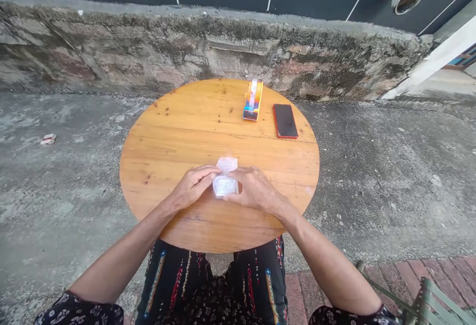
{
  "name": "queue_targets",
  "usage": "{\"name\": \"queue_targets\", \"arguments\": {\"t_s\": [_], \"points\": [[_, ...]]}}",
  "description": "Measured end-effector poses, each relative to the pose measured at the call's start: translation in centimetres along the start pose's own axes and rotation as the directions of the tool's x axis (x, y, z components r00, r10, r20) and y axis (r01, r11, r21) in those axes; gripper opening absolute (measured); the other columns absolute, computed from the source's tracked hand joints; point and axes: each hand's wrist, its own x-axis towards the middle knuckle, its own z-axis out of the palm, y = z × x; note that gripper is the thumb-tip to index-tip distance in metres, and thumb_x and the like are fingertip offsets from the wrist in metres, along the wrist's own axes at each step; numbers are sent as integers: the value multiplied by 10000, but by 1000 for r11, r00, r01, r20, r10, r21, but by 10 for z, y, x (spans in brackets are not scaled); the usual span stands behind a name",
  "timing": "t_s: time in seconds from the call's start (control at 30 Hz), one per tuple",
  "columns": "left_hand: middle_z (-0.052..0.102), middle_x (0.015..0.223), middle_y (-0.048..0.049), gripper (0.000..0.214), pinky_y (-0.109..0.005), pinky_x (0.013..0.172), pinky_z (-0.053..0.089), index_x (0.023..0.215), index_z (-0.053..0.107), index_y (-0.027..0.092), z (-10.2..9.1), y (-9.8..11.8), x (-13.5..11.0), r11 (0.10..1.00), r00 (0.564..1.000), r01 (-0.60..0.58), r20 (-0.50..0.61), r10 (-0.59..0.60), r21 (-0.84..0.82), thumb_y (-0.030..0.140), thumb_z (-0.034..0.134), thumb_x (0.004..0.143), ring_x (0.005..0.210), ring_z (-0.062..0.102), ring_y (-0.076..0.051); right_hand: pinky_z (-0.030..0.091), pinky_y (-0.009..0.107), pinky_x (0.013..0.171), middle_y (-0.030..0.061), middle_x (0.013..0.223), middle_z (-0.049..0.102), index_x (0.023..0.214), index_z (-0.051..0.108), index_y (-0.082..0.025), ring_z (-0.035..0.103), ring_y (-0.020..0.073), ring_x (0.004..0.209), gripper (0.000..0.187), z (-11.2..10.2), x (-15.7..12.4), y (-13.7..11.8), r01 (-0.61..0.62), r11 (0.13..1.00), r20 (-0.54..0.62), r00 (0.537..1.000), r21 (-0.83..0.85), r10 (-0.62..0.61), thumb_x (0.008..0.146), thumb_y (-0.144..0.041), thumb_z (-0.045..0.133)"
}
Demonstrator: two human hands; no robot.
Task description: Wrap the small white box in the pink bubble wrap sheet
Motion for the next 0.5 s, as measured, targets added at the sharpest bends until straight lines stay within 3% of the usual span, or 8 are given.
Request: {"name": "queue_targets", "arguments": {"t_s": [0.23, 0.37, 0.5], "points": [[687, 1179, -77, 413, -307, 925, 457, 1174, 659, 170, -3, -1, -1, 993, 996, 88, 4, -88, -81, 404, 374, 990, 1072, 629, -213, 452, 275, 719, 9, 919, 731, 1046, 725, -230, 641, 183, 807, 340, -14, 20, 17, -110, 965, 152, 986, 237, 74, 742, -381, 740], [683, 1168, -84, 455, -278, 833, 490, 1318, 538, 167, 0, -3, -1, 983, 996, 94, 7, -94, -157, 425, 464, 951, 1006, 644, -203, 416, 258, 636, -5, 784, 691, 886, 745, -200, 585, 154, 716, 305, -20, 35, 28, -129, 918, 261, 965, 374, 29, 735, -464, 735], [691, 1076, -62, 544, -254, 724, 491, 1378, 467, 190, 3, -6, -1, 981, 995, 96, 20, -94, -170, 402, 572, 888, 856, 645, -172, 371, 240, 589, -19, 739, 648, 897, 743, -197, 529, 125, 669, 338, -24, 48, 34, -153, 904, 354, 935, 399, 2, 764, -504, 700]]}}
